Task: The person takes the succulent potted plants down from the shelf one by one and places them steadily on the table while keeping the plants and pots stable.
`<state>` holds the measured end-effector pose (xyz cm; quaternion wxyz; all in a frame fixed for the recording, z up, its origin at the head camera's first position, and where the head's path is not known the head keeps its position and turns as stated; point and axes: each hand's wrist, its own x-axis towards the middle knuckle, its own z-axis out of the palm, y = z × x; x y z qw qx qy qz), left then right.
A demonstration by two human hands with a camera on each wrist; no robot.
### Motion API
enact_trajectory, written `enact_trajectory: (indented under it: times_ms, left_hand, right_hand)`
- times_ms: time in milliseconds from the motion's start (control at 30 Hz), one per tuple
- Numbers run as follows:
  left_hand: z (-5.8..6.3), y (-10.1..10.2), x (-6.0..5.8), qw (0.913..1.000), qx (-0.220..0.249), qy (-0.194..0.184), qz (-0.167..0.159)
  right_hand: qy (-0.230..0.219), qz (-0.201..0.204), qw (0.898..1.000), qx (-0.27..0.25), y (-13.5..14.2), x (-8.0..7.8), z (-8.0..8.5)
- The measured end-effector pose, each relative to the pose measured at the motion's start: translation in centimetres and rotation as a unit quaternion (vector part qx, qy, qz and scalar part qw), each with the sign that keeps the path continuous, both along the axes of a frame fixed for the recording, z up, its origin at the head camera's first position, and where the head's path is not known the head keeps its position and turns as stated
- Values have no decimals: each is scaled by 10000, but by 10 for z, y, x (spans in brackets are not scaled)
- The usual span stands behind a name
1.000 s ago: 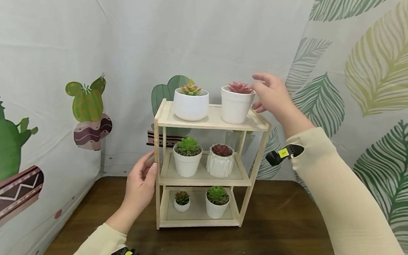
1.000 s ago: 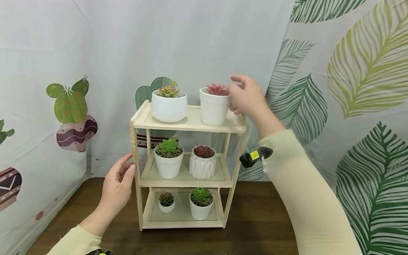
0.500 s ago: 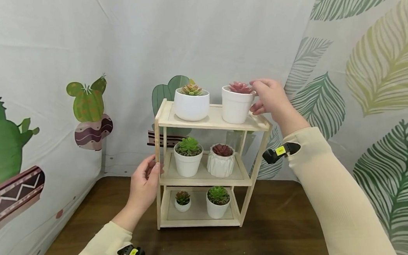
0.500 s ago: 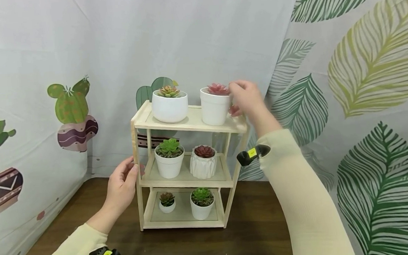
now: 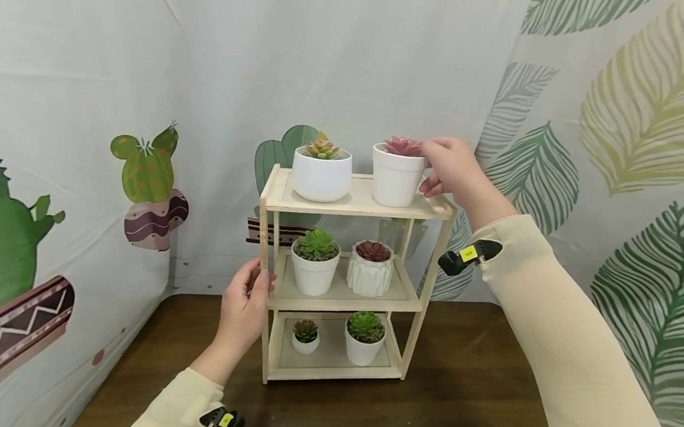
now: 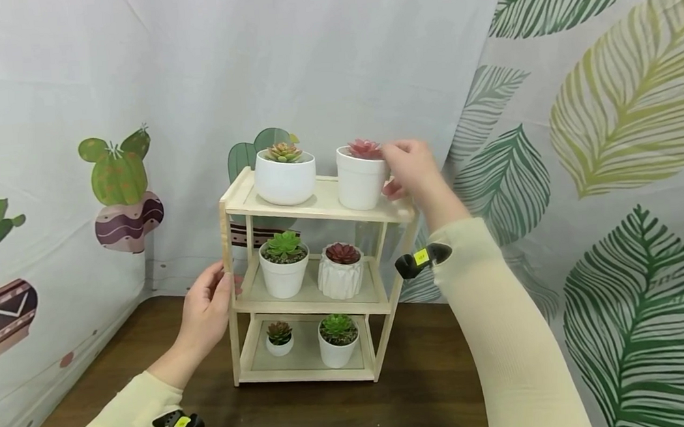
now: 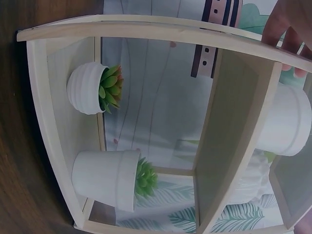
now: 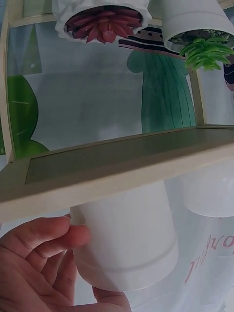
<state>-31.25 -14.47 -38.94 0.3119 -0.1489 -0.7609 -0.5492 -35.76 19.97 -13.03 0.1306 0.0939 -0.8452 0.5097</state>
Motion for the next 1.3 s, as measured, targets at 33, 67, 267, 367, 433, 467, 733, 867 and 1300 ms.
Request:
enact_trajectory:
  times_ms: [33, 67, 267, 367, 433, 467, 733, 867, 1300]
  left_hand:
    - [0, 0, -1, 10000, -32, 16, 2]
    - [-1, 1, -1, 10000, -62, 39, 3]
    - [-3, 2, -4, 9995, -185, 228, 73]
    - [-4, 1, -5, 9995, -176, 263, 94]
    - [-5, 0, -6, 9995, -174, 250, 97]
    - [-5, 0, -6, 9995, -175, 253, 97]
    - [-3, -1, -6, 9997, -207, 131, 54]
    - [-1, 0, -5, 9998, -197, 95, 21]
    - [3, 0, 0, 9999, -104, -103, -12]
  right_hand:
    - [5, -8, 10000, 18, 0, 0, -1]
    - [7, -14, 10000, 23, 1, 0, -1]
    - [-121, -24, 9997, -227, 0, -1, -2]
    - [-191, -94, 9992, -345, -1, -1, -2]
    - [-192, -148, 9989, -410, -2, -2, -1]
    - [-189, -163, 9987, -442, -3, -2, -1]
    - [-402, -135, 9971, -637, -3, -5, 4]
    - [-462, -105, 9970, -608, -2, -5, 6]
    - [-348, 74, 9987, -356, 5, -1, 9]
